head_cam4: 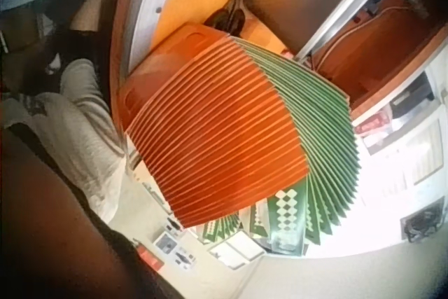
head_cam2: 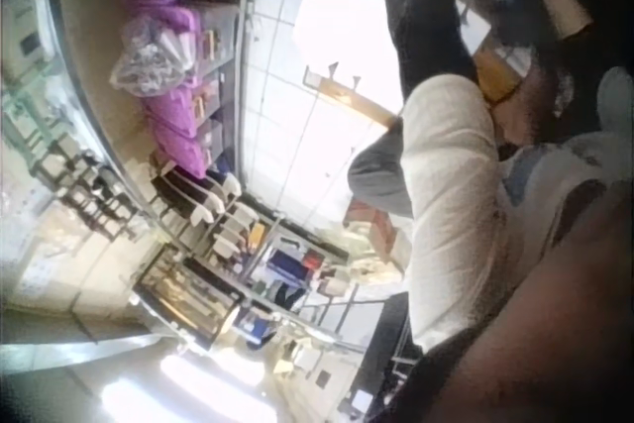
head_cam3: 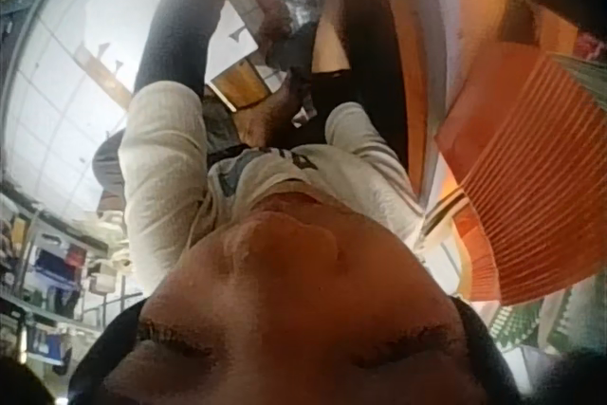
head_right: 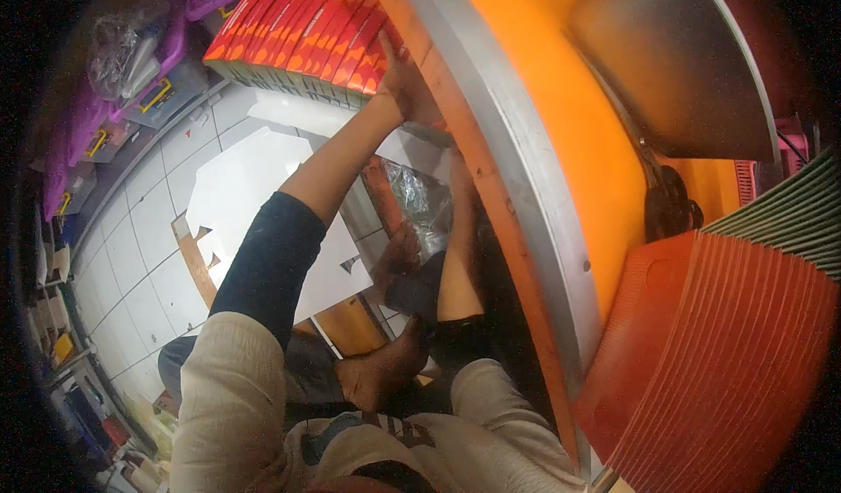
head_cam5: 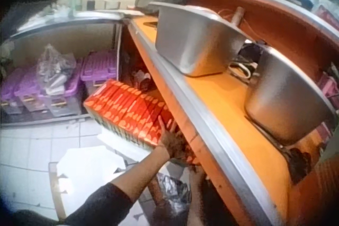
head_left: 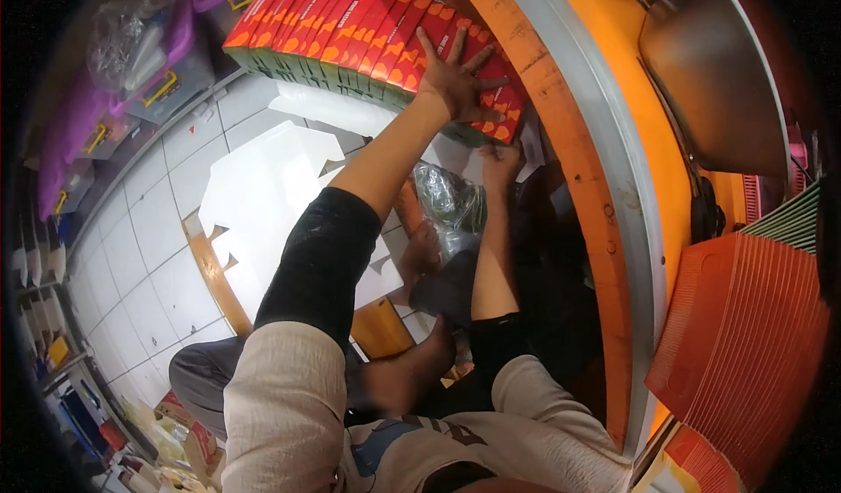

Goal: The person sits on the floor and folds flat cardboard pieces into small rectangular boxes. They insert the folded boxes into red and green packaging sleeves and then stack the finished items on a nearby shelf.

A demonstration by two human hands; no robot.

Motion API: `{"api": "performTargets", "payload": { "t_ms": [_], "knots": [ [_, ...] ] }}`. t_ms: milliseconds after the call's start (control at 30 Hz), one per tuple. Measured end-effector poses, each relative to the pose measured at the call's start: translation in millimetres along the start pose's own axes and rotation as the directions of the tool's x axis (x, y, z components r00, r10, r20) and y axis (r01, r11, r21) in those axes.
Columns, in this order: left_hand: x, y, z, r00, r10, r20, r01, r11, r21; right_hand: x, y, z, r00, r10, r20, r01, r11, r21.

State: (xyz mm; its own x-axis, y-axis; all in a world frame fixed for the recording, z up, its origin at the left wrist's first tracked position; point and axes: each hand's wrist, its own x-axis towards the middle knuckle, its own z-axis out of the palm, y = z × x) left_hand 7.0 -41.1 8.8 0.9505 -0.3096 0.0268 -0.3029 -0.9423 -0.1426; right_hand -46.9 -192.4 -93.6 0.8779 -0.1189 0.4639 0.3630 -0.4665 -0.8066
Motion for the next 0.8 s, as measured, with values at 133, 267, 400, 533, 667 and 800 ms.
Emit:
{"api": "performTargets", "payload": {
  "t_ms": [133,267,400,533,667,800],
  "knots": [
    [7,10,3,0.995,0.01,-0.103,-0.016,0.998,-0.058,-17,99,10,0.993,0.112,-0.032,-0.117,0.971,-0.21],
    [8,3,14,0.996,-0.017,-0.089,0.013,0.999,-0.048,-19,46,11,0.909,0.388,0.151,-0.409,0.898,0.161],
    [8,4,12,0.995,-0.024,-0.092,0.019,0.998,-0.06,-9,26,-7,0.868,0.394,0.302,-0.368,0.919,-0.142],
    [6,3,6,0.973,-0.012,-0.231,-0.023,0.989,-0.148,-12,64,-13,0.9,0.353,0.256,-0.358,0.933,-0.03],
    [-37,-25,7,0.733,-0.228,-0.64,-0.086,0.903,-0.42,-36,26,-2,0.97,0.239,-0.045,-0.235,0.969,0.08],
    [-161,-20,-13,0.553,-0.614,-0.563,-0.056,0.647,-0.76,-98,-39,-4,0.94,0.325,-0.103,-0.329,0.944,-0.027]
  ]
}}
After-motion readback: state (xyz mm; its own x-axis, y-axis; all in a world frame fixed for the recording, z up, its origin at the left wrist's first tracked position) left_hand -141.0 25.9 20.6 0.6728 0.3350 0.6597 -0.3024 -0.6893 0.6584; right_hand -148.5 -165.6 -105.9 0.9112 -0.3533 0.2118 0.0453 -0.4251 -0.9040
